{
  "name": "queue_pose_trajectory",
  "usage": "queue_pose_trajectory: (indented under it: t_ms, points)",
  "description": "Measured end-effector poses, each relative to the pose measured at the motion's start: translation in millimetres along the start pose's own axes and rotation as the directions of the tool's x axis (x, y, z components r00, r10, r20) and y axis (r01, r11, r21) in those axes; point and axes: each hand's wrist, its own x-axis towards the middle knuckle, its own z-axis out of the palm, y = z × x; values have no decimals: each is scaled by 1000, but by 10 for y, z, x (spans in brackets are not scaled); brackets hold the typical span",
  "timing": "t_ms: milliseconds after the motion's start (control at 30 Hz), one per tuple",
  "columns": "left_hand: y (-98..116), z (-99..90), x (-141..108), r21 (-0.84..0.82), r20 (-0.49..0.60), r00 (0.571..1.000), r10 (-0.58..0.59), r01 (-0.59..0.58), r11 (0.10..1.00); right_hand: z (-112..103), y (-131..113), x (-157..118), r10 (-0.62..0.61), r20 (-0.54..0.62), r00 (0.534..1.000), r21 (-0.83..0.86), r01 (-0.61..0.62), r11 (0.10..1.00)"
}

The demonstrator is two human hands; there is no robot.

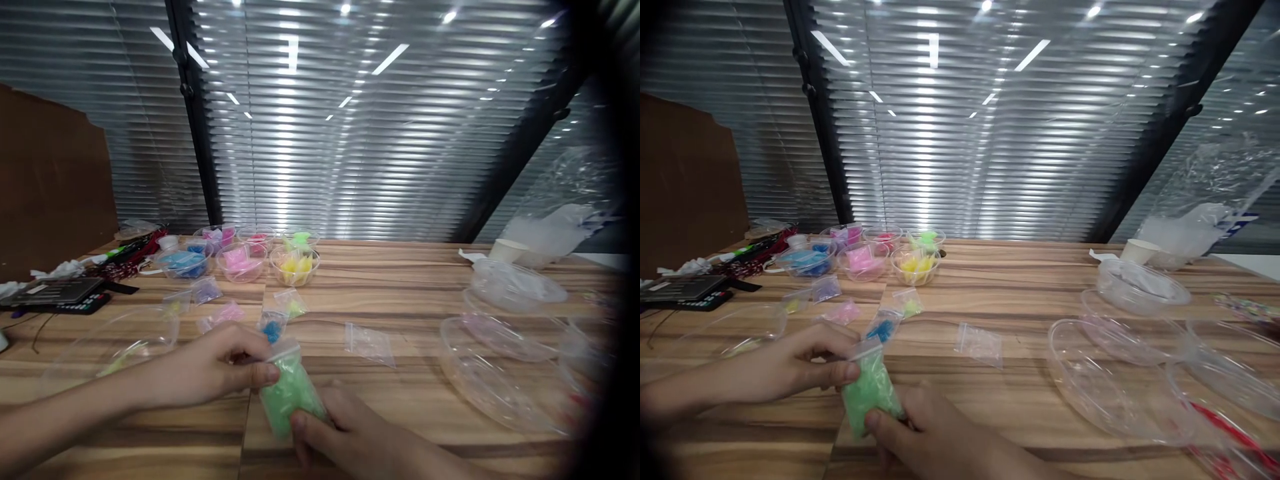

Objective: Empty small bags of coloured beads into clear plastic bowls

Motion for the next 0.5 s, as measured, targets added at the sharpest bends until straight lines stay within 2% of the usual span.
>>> queue_pose_trajectory:
  t_ms: [100, 167, 233, 333, 433, 500]
  points:
    - [-48, -237, 183, 41, -32, 999, -42, 43, 998, -31, 143, 39, -31, -42, 999, -85, 27, 996]
    - [-85, -446, 378, 60, -165, 983, -77, 87, 994, -15, 243, 68, -32, -85, 996, -141, 19, 990]
    - [-139, -685, 648, 76, -344, 933, -107, 141, 987, 15, 300, 85, -56, -94, 994, -204, 35, 978]
    - [-271, -1031, 1180, 119, -520, 845, -123, 214, 970, 41, 304, 80, -137, -33, 990, -291, 122, 949]
    - [-446, -1283, 1751, 171, -601, 789, -127, 282, 944, 29, 311, 79, -195, 31, 980, -363, 192, 912]
    - [-555, -1383, 2079, 208, -640, 760, -111, 310, 928, 21, 367, 113, -243, 98, 965, -481, 260, 837]
